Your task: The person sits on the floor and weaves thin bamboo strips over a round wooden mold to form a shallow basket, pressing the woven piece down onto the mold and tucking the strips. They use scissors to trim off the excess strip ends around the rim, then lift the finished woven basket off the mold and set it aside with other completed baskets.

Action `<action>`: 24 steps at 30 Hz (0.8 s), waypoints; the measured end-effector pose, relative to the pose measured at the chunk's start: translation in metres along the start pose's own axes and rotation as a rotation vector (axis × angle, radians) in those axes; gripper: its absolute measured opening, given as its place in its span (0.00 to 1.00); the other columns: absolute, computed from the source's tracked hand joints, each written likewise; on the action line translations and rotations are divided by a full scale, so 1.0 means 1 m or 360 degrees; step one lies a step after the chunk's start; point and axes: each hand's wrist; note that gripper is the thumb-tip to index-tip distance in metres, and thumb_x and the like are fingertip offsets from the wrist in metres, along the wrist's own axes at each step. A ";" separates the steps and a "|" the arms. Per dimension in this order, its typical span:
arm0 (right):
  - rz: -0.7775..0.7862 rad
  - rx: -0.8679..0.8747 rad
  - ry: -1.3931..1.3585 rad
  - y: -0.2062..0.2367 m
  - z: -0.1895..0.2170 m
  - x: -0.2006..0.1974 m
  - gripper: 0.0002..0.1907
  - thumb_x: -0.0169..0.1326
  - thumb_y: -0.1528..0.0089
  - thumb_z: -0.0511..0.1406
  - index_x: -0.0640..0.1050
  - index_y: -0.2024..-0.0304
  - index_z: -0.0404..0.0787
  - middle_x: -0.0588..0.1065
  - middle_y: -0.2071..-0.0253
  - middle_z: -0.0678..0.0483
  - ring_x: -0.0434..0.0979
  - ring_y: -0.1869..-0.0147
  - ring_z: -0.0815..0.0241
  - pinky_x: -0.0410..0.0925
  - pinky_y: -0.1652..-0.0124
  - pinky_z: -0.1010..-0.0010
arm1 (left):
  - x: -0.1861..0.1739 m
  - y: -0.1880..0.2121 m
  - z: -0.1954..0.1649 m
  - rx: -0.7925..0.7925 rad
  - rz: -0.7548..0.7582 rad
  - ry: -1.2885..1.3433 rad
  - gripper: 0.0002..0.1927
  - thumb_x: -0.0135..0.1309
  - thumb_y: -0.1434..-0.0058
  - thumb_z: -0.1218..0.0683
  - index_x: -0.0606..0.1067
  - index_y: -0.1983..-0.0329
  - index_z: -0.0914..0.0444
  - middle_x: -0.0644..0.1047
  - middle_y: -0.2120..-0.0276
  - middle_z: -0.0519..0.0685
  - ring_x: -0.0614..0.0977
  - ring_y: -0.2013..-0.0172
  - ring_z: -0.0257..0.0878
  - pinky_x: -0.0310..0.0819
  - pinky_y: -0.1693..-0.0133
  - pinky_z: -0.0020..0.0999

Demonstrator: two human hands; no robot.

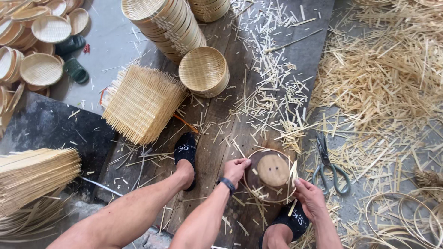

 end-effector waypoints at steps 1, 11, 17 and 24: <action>0.0058 0.0040 -0.0058 0.001 -0.002 0.001 0.19 0.59 0.39 0.34 0.78 0.49 0.27 0.81 0.60 0.46 0.81 0.63 0.58 0.75 0.63 0.69 | -0.001 0.005 0.003 -0.0190 0.0125 0.0078 0.10 0.64 0.39 0.57 0.82 0.57 0.67 0.84 0.66 0.49 0.82 0.66 0.37 0.78 0.65 0.34; -0.0042 -0.0012 0.0395 -0.032 -0.040 0.033 0.17 0.52 0.29 0.34 0.69 0.52 0.19 0.75 0.57 0.38 0.79 0.55 0.41 0.77 0.55 0.54 | -0.009 0.012 0.039 -0.0397 0.0010 0.0020 0.11 0.64 0.40 0.57 0.81 0.56 0.67 0.82 0.65 0.51 0.83 0.67 0.41 0.81 0.70 0.40; 0.0097 -0.0153 0.0330 -0.044 0.004 0.056 0.23 0.52 0.29 0.38 0.65 0.47 0.21 0.74 0.52 0.35 0.80 0.52 0.39 0.77 0.54 0.48 | -0.031 0.015 -0.010 0.0509 0.0081 -0.0706 0.28 0.67 0.46 0.58 0.78 0.40 0.60 0.82 0.57 0.56 0.83 0.58 0.43 0.77 0.52 0.41; 0.0080 -0.0392 0.0194 0.006 0.015 0.075 0.37 0.57 0.39 0.35 0.55 0.32 0.38 0.70 0.48 0.44 0.76 0.55 0.50 0.76 0.56 0.50 | 0.022 0.061 -0.069 0.0944 0.0523 -0.0897 0.28 0.55 0.39 0.36 0.76 0.42 0.55 0.84 0.58 0.56 0.87 0.59 0.49 0.81 0.54 0.40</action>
Point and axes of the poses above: each hand's wrist, its own y-axis away from the middle knuckle, its own x-axis out of the palm, z = x × y
